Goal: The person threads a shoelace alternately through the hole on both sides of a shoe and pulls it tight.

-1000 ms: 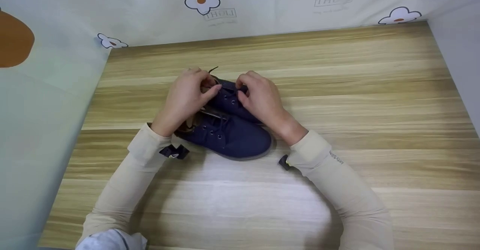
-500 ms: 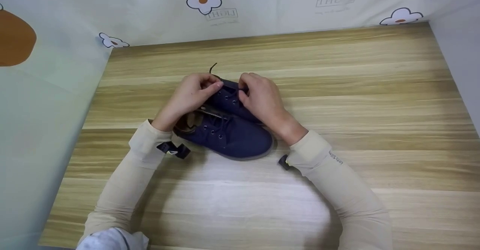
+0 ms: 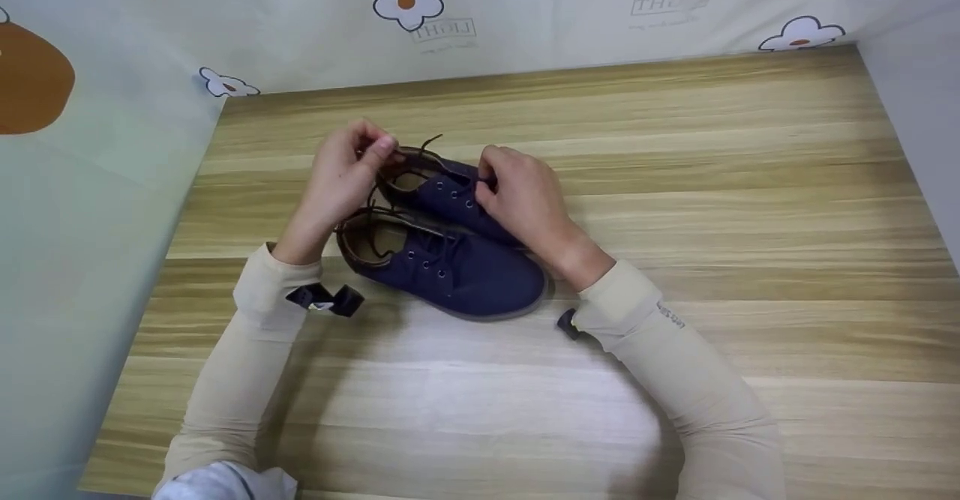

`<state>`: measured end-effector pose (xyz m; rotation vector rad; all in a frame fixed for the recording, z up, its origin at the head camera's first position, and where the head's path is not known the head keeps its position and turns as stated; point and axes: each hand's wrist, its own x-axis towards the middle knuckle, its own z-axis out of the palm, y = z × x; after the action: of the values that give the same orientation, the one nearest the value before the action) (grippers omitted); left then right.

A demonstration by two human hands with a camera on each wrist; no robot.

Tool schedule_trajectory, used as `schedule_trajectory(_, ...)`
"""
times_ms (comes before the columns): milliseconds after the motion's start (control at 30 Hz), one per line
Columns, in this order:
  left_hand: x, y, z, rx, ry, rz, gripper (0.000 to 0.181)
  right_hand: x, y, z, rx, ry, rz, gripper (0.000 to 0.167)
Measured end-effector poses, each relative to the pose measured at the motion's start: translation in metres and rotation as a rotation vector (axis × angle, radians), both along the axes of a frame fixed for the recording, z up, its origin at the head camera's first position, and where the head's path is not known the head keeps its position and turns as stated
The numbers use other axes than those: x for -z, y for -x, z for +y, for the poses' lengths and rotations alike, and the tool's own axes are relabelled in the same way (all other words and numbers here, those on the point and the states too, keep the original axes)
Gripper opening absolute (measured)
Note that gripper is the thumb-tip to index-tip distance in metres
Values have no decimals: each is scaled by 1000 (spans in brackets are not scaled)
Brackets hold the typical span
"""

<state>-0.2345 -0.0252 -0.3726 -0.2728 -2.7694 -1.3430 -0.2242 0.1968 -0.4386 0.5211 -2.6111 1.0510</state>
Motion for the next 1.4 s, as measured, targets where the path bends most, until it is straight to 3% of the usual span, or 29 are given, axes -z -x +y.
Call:
schedule_trajectory(100,-1,-2,-4,28,-111,-20,16,0,0,0,5,-2,-7,6)
schedule_trajectory(167,-1,-4,-6,53,-198,-66,15,0,0,-1,2,-6,-16,6)
schedule_trajectory(333,-1,-5,-10,61,-396,-143,14,0,1,-2,-12,-14,-50,12)
schedule_trajectory(467,-5,-7,-11,76,-446,-135,13,-1,0,0,-33,-39,-75,20)
schedule_trajectory(567,-15,-10,-15,89,-485,-91,12,-4,-1,2,-61,-52,-92,27)
schedule_trajectory(733,-34,-15,-21,146,-594,86,11,-8,-4,4,-93,-49,-130,38)
schedule_trajectory(833,-39,-16,-21,190,-634,166,14,-10,-5,3,-84,-48,-115,38)
schedule_trajectory(967,-35,-14,-19,260,-641,168,20,-14,-7,-1,-47,-5,-25,30)
schedule_trajectory(1167,-27,-13,-11,360,-618,85,29,-25,-13,-13,-39,148,210,18)
schedule_trajectory(1267,-27,-14,-7,378,-635,44,33,-31,-19,-21,-108,203,364,16)
schedule_trajectory(1400,-25,-12,-2,371,-659,8,35,-36,-29,-35,-292,77,558,18)
